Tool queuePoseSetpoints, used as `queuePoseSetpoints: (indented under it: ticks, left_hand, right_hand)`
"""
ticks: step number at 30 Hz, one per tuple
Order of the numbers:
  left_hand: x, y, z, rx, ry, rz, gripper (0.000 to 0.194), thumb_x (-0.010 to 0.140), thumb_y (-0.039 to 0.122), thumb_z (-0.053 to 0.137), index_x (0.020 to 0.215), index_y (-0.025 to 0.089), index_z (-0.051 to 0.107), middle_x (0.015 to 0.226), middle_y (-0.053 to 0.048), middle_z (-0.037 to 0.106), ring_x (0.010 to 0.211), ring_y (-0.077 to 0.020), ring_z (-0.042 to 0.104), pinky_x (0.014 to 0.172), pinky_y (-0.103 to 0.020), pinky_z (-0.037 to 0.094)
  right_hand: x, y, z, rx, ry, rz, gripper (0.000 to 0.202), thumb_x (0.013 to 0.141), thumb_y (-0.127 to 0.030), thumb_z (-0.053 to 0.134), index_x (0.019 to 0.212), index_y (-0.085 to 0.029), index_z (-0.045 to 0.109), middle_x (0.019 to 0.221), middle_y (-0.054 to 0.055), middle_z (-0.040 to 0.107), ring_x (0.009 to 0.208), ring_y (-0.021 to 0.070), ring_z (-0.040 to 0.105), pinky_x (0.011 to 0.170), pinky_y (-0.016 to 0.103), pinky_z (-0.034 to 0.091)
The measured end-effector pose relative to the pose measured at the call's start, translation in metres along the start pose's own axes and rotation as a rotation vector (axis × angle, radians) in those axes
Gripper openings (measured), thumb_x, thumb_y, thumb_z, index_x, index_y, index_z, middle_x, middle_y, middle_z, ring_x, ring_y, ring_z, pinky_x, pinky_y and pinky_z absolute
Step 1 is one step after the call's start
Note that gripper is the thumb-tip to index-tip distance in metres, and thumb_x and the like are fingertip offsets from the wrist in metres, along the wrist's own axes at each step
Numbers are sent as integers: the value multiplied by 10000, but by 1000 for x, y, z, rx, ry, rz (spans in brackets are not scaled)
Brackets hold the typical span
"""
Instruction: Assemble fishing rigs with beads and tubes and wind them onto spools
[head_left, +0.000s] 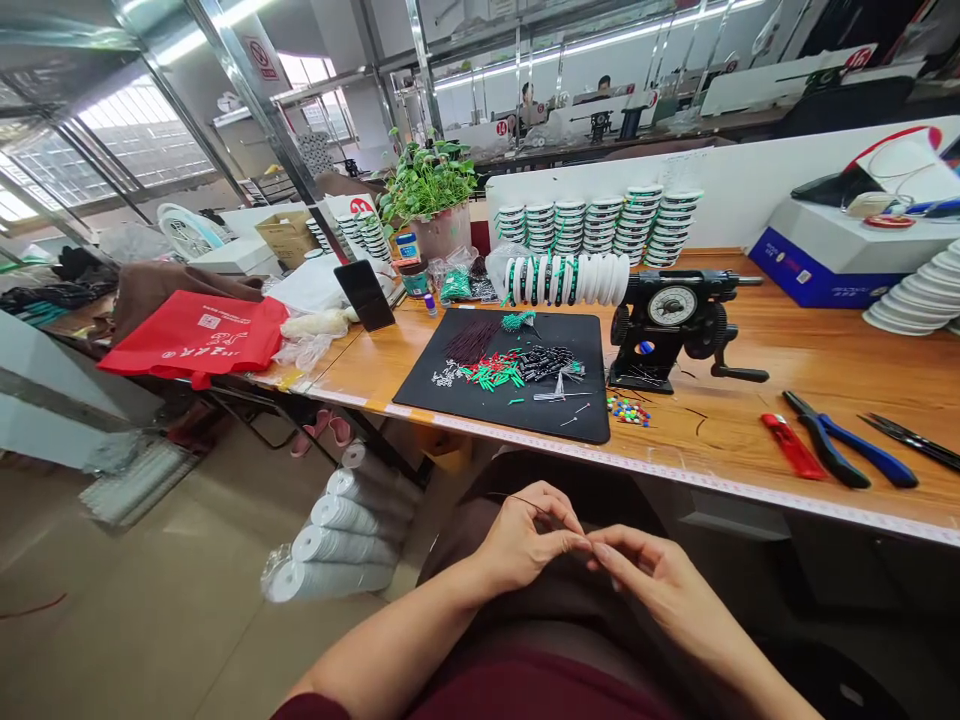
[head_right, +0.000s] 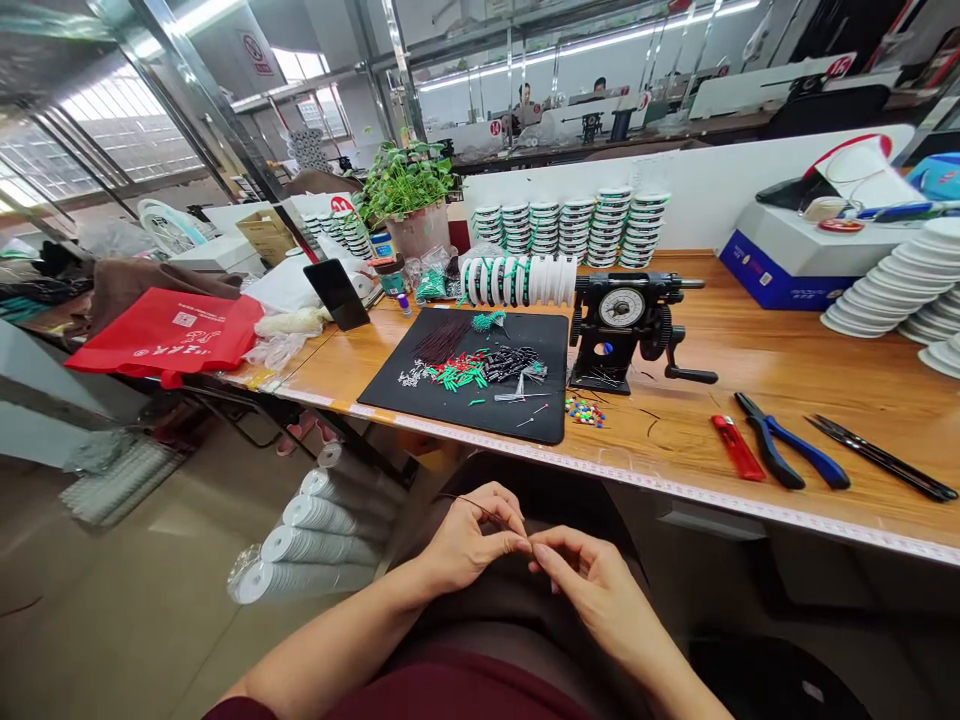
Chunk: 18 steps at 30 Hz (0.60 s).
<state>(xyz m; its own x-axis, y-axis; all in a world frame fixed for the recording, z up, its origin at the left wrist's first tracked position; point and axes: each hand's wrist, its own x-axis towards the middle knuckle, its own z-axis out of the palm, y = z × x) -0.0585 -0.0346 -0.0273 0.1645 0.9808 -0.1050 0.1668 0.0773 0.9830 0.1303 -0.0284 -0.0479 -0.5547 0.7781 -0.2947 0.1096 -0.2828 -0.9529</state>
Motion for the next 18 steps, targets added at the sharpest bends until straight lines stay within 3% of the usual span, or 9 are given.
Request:
queuePoseSetpoints:
  ticks: [5, 8, 11, 13, 16, 18]
  left_hand:
    - [1, 1, -3, -95, -38, -89, 274, 688, 349, 812, 720, 109, 683, 830, -49, 606, 749, -99, 531, 679, -209, 404]
    - [1, 3, -6, -291, -36, -203, 362, 696, 412, 799, 768, 94, 640, 766, -52, 617, 696, -94, 561, 663, -205, 419]
    - [0, 6, -7, -484, -46, -358, 478, 657, 492, 810, 797, 100, 574, 743, -41, 612, 601, -72, 569, 537, -163, 367]
    - [0, 9, -9, -529, -125, -417, 517, 630, 512, 820, 799, 105, 549, 725, -36, 610, 548, -58, 552, 488, -150, 341]
    - [6, 19, -27, -387, -202, -361, 485, 657, 506, 794, 783, 106, 552, 728, -57, 630, 560, -81, 577, 488, -162, 366]
    - [17, 30, -53, -148, -112, -237, 401, 746, 480, 716, 780, 109, 567, 747, -66, 645, 604, -102, 602, 541, -184, 413]
  right_hand:
    - [-2, 8, 4, -63, 150, -106, 394, 896, -533, 579, 813, -153, 643, 765, 49, 583, 745, 169, 508, 711, 263, 403]
    - [-4, 12, 5, -75, 202, -170, 323, 913, -489, 584, 868, -173, 631, 858, 66, 599, 802, 185, 538, 729, 263, 434]
    - [-7, 9, 7, 138, 172, -252, 256, 946, -435, 571, 886, -188, 604, 1069, 99, 611, 937, 207, 579, 857, 305, 470]
    - [-8, 4, 12, 341, 90, -279, 240, 977, -409, 528, 886, -194, 580, 1089, 99, 610, 935, 203, 596, 867, 334, 488]
    - [-5, 0, 18, 501, 49, -335, 233, 996, -386, 493, 902, -198, 593, 914, 77, 611, 851, 179, 599, 795, 297, 507]
    - [-2, 2, 19, 534, 127, -347, 240, 991, -376, 504, 881, -189, 607, 839, 63, 586, 834, 166, 590, 792, 268, 503]
